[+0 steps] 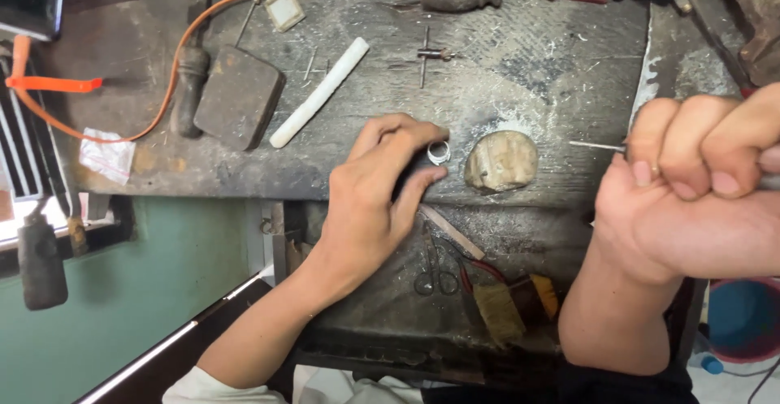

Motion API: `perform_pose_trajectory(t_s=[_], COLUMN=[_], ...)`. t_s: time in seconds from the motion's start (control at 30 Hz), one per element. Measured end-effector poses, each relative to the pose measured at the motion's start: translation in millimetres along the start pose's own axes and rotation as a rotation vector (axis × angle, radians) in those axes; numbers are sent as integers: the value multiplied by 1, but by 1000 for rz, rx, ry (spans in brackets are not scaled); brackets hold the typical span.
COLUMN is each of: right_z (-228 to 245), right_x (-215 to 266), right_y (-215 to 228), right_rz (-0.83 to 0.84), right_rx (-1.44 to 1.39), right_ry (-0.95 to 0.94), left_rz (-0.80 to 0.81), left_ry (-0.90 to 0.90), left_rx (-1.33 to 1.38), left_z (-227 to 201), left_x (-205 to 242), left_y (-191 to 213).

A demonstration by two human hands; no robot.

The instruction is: Detailing and polishing a ring using a rotary tool and polishing stick at a jewelry workbench.

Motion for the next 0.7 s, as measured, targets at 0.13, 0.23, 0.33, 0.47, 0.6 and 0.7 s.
perform_pose_trajectory(t_s=[0.13,0.23,0.33,0.47,0.6,0.7], right_z=[12,14,14,6,-2,-3], right_x=[-1,2,6,7,7,7], right_y=[-7,-6,-6,4,3,0], right_rz=[-23,-36,91,128,71,19], right_rx=[84,61,134,25,-4,-34], right_ry=[12,23,71,23,-1,-32], left_rz=[-120,-28,307,348,396,397], left_ry=[-193,-275,-211,-166,-197,-267], left_rx=[-8,28,104,-228,21,94], left_z=[-15,-31,-23,5,-1,-15], left_x=[32,54,80,105,92,77], left_y=[-1,-9,-34,-59,-47,-35])
Point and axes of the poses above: each hand's wrist, its own x-axis away from the middle knuckle, its own y-axis out of the back of the hand, z = x × y, the point moved 6 cm from there along -x, towards the middle knuckle, and after that the axes turned 4 degrees about z, right-handed, at the moved point
